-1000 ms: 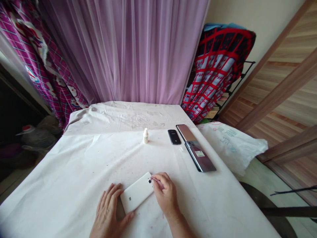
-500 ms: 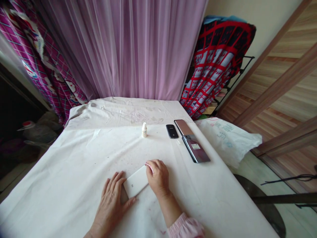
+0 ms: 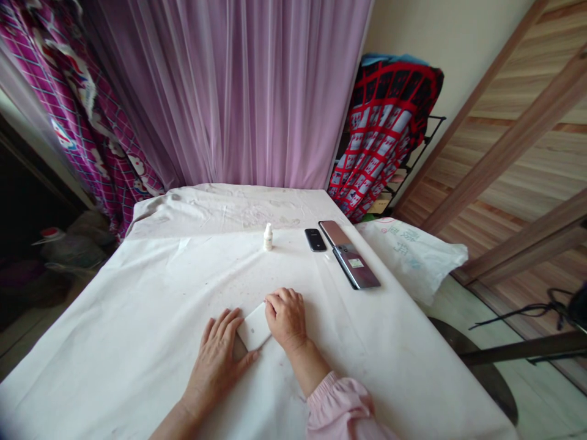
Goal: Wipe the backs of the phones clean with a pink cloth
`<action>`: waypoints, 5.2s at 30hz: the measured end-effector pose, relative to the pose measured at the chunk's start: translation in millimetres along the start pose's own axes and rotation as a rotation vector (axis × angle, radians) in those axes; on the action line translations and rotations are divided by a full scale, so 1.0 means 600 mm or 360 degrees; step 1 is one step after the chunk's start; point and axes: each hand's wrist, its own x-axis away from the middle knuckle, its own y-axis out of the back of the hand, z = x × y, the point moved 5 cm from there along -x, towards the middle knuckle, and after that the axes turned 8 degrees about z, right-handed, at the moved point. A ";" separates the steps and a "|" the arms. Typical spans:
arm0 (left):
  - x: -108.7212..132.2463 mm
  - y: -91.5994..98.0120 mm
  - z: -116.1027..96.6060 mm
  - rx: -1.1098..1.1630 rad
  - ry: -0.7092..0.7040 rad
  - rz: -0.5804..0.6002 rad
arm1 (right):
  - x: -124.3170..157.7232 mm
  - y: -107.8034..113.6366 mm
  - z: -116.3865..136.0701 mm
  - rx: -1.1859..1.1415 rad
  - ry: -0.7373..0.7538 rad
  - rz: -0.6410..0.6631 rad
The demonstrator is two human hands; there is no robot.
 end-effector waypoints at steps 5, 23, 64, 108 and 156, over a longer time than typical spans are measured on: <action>-0.001 -0.001 0.001 0.0003 -0.0004 -0.0027 | 0.007 -0.003 0.018 -0.0007 0.0068 0.0032; -0.003 0.000 0.002 0.0027 -0.0005 0.0013 | 0.008 0.005 0.014 -0.0021 0.0018 0.0032; -0.004 0.008 0.002 -0.0129 -0.0102 0.0016 | 0.002 0.010 -0.018 -0.0031 -0.0133 0.0038; -0.006 0.008 0.000 -0.0022 -0.0066 0.0048 | -0.005 0.015 -0.016 -0.0001 -0.0151 0.0096; -0.009 0.010 -0.003 -0.0027 -0.0061 0.0045 | 0.002 0.006 0.010 0.0009 -0.0034 0.0153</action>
